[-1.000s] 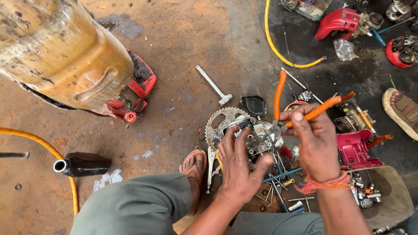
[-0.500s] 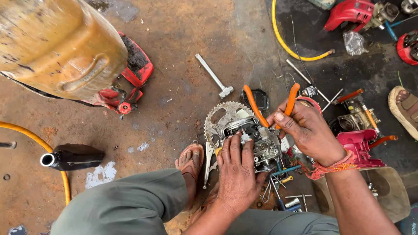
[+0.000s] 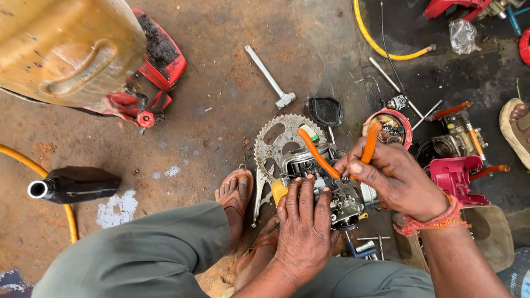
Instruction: The person sits on the floor of a repair workshop working on a small engine from a knapsack sprayer. They use a screwdriver and pliers to unscrew and remove parts, handle a cable and small components, and reposition the engine while working on it.
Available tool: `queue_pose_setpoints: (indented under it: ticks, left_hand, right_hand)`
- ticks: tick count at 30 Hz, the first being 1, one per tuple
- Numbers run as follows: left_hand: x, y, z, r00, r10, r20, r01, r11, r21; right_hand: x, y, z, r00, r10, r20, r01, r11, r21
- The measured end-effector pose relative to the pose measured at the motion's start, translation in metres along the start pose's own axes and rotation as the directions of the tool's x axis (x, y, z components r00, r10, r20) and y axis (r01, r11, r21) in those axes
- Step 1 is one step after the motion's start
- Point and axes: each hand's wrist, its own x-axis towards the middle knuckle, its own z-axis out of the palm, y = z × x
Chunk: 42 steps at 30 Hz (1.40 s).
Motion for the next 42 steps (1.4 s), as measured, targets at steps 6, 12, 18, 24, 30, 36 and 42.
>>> queue_pose_setpoints:
  ticks: [6,12,18,24,30,36,42]
  left_hand:
    - [-0.005,0.0,0.004,0.999,0.036,0.038,-0.035,0.999,-0.018]
    - [-0.011,-0.002,0.009,0.995,0.068,0.076,-0.069,0.998,0.01]
    - [-0.011,-0.001,0.01,0.993,0.09,0.072,-0.093,0.995,0.038]
    - [-0.006,-0.002,0.009,0.996,0.074,0.05,-0.078,0.995,0.068]
    - [-0.007,-0.001,0.01,0.996,0.073,0.04,-0.076,0.995,0.062]
    - [-0.007,-0.003,0.01,0.996,0.086,0.031,-0.088,0.993,0.078]
    - [-0.007,-0.003,0.01,0.996,0.079,0.029,-0.081,0.992,0.096]
  right_hand:
    - [-0.022,0.01,0.003,0.999,-0.046,0.014,0.046,0.999,0.025]
    - [-0.029,0.01,0.004,0.997,-0.073,-0.006,0.072,0.997,-0.04]
    - [-0.037,0.015,0.003,0.998,-0.059,-0.025,0.058,0.998,-0.039]
    - [-0.047,0.02,0.005,0.992,-0.094,-0.089,0.11,0.975,0.191]
    - [-0.039,0.013,-0.002,0.995,-0.092,-0.026,0.094,0.992,0.083]
    - [-0.028,-0.004,-0.001,0.989,-0.118,0.086,0.119,0.993,-0.007]
    - [-0.024,-0.008,0.0,0.988,-0.124,0.093,0.132,0.988,-0.083]
